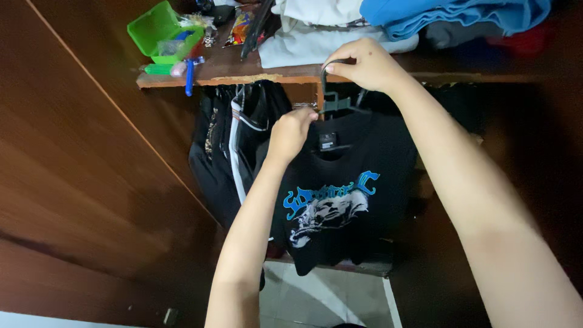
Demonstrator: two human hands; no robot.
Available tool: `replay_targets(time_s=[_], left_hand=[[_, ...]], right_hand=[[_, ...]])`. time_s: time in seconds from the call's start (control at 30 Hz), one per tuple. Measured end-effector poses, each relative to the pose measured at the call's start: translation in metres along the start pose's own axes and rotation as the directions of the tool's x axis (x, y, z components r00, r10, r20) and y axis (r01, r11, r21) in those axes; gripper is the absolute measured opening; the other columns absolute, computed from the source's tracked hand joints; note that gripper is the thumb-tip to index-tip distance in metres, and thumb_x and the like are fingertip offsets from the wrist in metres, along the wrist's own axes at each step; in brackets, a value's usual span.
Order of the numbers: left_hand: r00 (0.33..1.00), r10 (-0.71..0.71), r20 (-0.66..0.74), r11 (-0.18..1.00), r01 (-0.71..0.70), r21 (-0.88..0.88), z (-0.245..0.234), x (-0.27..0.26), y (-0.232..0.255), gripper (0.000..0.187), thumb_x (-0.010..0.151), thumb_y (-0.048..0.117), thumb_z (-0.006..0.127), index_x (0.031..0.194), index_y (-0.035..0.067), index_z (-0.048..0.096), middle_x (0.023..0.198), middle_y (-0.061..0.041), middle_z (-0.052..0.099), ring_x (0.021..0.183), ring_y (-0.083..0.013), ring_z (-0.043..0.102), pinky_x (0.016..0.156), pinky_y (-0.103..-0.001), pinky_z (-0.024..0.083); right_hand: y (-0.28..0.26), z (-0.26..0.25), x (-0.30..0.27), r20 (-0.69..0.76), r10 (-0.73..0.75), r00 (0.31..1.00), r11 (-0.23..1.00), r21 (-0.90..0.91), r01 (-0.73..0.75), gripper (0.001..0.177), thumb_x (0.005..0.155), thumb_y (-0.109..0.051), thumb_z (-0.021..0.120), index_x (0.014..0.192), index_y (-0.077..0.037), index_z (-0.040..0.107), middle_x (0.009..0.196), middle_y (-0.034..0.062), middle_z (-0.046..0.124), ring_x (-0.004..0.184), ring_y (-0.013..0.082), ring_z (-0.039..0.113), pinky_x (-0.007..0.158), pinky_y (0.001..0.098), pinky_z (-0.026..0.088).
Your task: The person picks up shirts from a bed, places each on a hanger, and hangs them in a wooden wardrobe. The person handles a black graphic tee, a black band tee, and a black polo shirt, placing each on a hanger and hanging it in the wardrobe.
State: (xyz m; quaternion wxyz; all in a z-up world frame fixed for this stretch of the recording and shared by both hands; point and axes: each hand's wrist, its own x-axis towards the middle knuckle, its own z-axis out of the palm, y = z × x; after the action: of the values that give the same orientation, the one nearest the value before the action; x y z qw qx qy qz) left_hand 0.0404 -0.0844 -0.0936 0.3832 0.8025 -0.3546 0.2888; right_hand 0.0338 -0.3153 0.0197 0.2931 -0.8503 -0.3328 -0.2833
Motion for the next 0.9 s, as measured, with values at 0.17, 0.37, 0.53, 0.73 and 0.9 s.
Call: replay_targets(time_s=[0.17,0.37,0.53,0.73,0.9], left_hand=[[0.996,0.082,-0.02,0.992,-0.084,-0.098,0.011,0.004,-0.023,0.014,0.098,0.017,0.064,0.099,0.006,0.073,0.095,-0.016,0.073,0.089,-0.0366,0.071,0.076,-0.042,0.056],[0.999,0.013,0.042,0.994,-0.008,-0.112,0.015,0.001,-0.029,0.015,0.098,0.017,0.063,0.098,0.006,0.072,0.091,-0.015,0.074,0.085,-0.0332,0.073,0.073,-0.04,0.056],[0.998,0.059,0.012,0.997,-0.058,-0.054,0.011,0.005,-0.023,0.016,0.1,0.019,0.063,0.095,0.007,0.072,0.092,-0.013,0.075,0.084,-0.0331,0.072,0.073,-0.04,0.056],[0.992,0.128,-0.001,0.982,-0.127,0.139,-0.005,0.006,-0.019,0.017,0.097,0.021,0.063,0.09,0.009,0.074,0.082,-0.012,0.075,0.08,-0.0348,0.072,0.075,-0.047,0.051],[0.992,-0.113,0.053,0.993,0.114,-0.016,-0.004,0.004,-0.017,0.022,0.102,0.025,0.061,0.097,0.008,0.074,0.087,-0.014,0.073,0.083,-0.0368,0.071,0.072,-0.042,0.054]], right_hand=[[-0.013,-0.012,-0.057,-0.231,-0.289,0.929,0.884,-0.438,0.165,0.022,0.09,-0.017,0.079,0.079,-0.001,0.067,0.075,0.0116,0.061,0.072,0.0263,0.06,0.068,0.0387,0.046],[0.016,-0.002,-0.137,-0.034,-0.028,0.999,0.898,-0.44,0.01,0.029,0.094,-0.025,0.072,0.105,0.001,0.076,0.097,0.0154,0.073,0.088,0.0324,0.07,0.075,0.04,0.055],[0.063,0.003,-0.158,0.157,0.33,0.931,0.941,-0.14,-0.309,0.035,0.087,-0.03,0.078,0.109,-0.002,0.077,0.102,0.0148,0.078,0.089,0.0267,0.074,0.081,0.0367,0.056],[0.08,-0.017,-0.174,0.114,0.543,0.832,0.839,-0.112,-0.532,0.034,0.083,-0.03,0.082,0.104,-0.003,0.08,0.095,0.0126,0.081,0.083,0.0236,0.076,0.079,0.0358,0.058],[0.059,-0.014,-0.164,0.056,0.419,0.906,0.907,-0.068,-0.416,0.04,0.082,-0.028,0.084,0.11,-0.001,0.076,0.1,0.0141,0.078,0.089,0.0212,0.074,0.079,0.0353,0.057]])
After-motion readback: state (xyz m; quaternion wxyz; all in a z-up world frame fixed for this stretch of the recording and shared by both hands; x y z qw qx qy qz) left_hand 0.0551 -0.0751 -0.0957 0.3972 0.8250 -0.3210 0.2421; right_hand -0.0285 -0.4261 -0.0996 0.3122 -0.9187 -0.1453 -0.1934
